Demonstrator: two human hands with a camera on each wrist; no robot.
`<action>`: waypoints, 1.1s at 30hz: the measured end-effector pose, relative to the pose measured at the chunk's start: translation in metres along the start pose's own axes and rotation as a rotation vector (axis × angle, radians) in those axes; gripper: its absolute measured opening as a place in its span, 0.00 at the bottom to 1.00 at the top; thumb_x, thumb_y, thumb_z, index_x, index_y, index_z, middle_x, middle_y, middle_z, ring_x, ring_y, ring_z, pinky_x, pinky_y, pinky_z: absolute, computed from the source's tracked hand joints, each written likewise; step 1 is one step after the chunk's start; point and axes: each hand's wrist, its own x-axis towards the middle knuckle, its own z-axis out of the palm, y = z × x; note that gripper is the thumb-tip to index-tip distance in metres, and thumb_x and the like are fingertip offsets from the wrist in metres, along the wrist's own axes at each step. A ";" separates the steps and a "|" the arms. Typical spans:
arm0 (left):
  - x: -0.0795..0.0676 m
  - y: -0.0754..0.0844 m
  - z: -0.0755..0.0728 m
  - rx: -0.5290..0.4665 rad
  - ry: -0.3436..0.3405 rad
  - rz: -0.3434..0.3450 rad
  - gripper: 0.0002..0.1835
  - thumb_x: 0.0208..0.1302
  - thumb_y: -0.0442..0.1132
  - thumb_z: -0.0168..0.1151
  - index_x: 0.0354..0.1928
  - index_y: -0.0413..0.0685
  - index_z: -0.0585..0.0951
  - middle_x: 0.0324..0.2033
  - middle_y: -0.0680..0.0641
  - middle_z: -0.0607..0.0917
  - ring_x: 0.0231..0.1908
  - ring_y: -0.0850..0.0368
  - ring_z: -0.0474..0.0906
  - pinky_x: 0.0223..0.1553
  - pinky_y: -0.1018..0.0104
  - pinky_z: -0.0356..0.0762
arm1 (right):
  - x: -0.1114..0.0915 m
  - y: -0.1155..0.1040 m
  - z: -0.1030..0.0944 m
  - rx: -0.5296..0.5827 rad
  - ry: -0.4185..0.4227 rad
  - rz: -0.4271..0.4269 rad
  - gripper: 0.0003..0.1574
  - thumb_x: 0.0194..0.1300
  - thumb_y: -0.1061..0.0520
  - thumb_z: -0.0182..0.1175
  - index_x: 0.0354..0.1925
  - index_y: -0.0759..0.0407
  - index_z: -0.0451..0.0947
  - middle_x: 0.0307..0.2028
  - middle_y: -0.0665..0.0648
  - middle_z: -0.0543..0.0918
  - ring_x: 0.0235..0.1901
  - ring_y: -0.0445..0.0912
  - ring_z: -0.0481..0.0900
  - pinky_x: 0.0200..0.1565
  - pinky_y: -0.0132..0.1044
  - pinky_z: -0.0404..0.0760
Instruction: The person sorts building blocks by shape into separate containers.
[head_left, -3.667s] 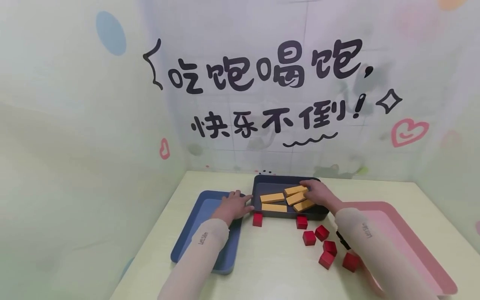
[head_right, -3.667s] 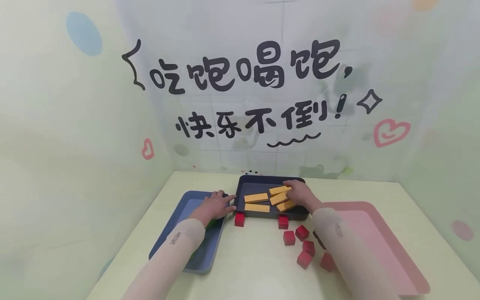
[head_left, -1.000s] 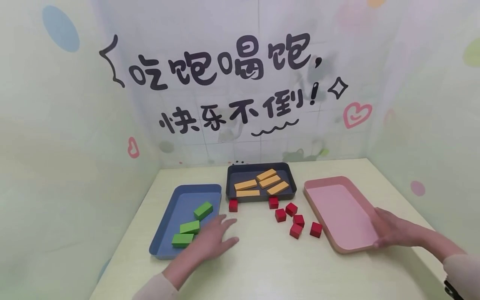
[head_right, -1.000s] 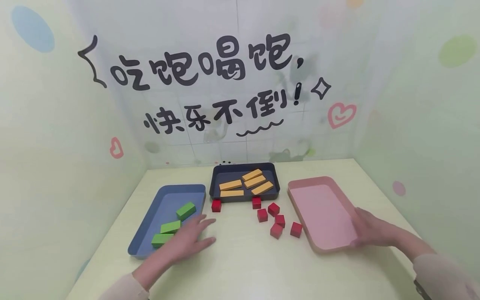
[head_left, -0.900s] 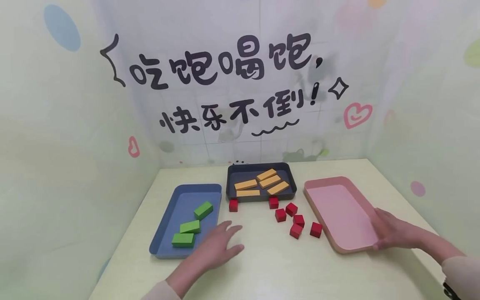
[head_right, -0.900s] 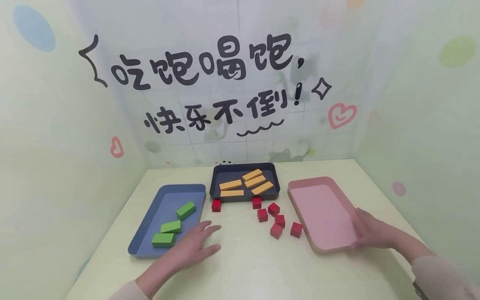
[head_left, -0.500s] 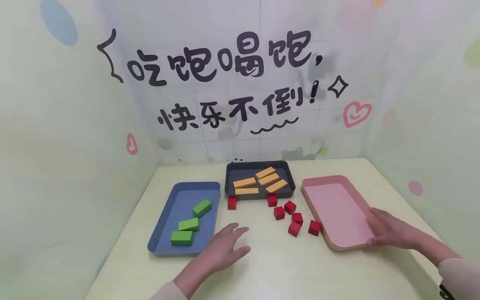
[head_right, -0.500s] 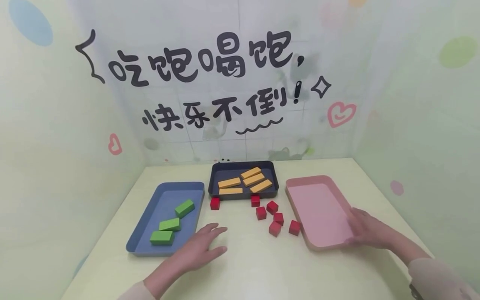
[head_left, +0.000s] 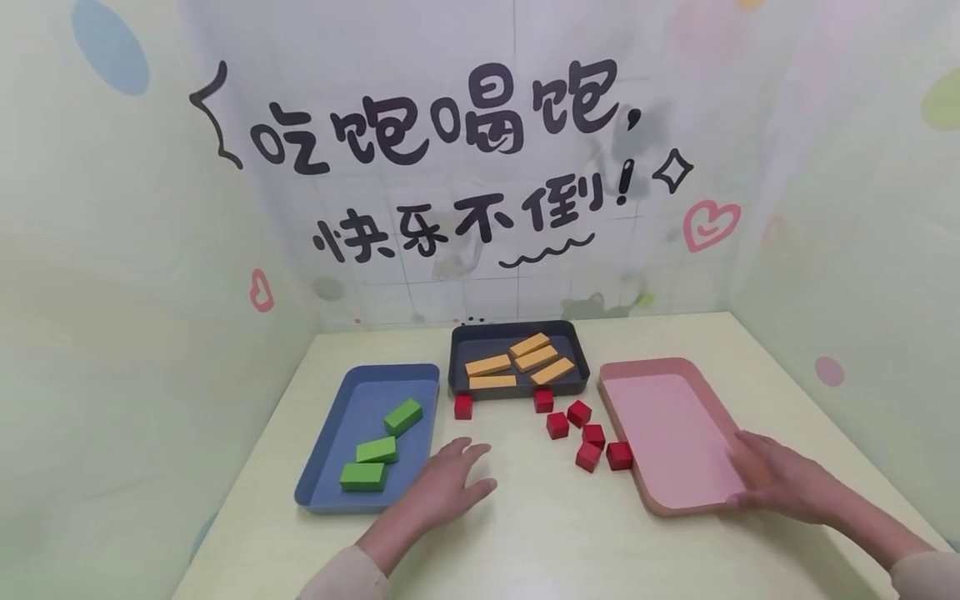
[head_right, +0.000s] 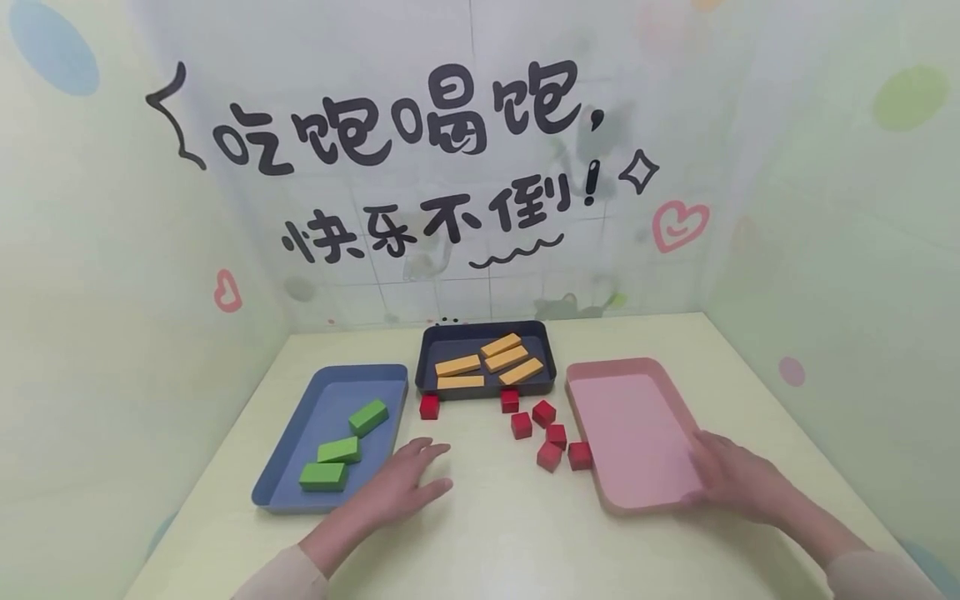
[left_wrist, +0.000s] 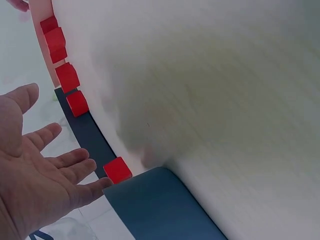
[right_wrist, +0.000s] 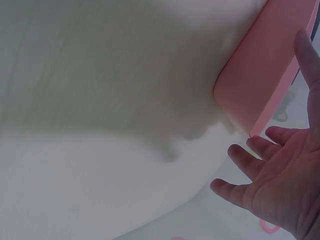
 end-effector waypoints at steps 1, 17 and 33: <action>0.003 0.000 0.000 -0.003 0.008 -0.016 0.30 0.60 0.57 0.54 0.63 0.55 0.67 0.62 0.40 0.63 0.61 0.42 0.59 0.55 0.41 0.58 | -0.002 -0.002 0.001 -0.006 0.007 0.004 0.70 0.35 0.27 0.65 0.63 0.70 0.56 0.56 0.74 0.65 0.52 0.68 0.65 0.44 0.62 0.67; 0.082 0.010 0.018 0.002 0.315 -0.326 0.42 0.56 0.54 0.60 0.64 0.32 0.59 0.57 0.31 0.64 0.56 0.38 0.61 0.51 0.46 0.64 | -0.031 -0.023 0.013 0.002 0.121 0.007 0.67 0.34 0.29 0.68 0.61 0.71 0.60 0.53 0.72 0.67 0.48 0.65 0.70 0.41 0.59 0.70; 0.103 -0.005 0.025 0.058 0.400 -0.494 0.35 0.58 0.50 0.60 0.55 0.24 0.66 0.46 0.31 0.71 0.48 0.40 0.68 0.48 0.48 0.69 | -0.025 -0.005 0.008 0.089 0.015 -0.038 0.59 0.40 0.38 0.70 0.61 0.71 0.60 0.53 0.70 0.68 0.48 0.59 0.71 0.38 0.43 0.74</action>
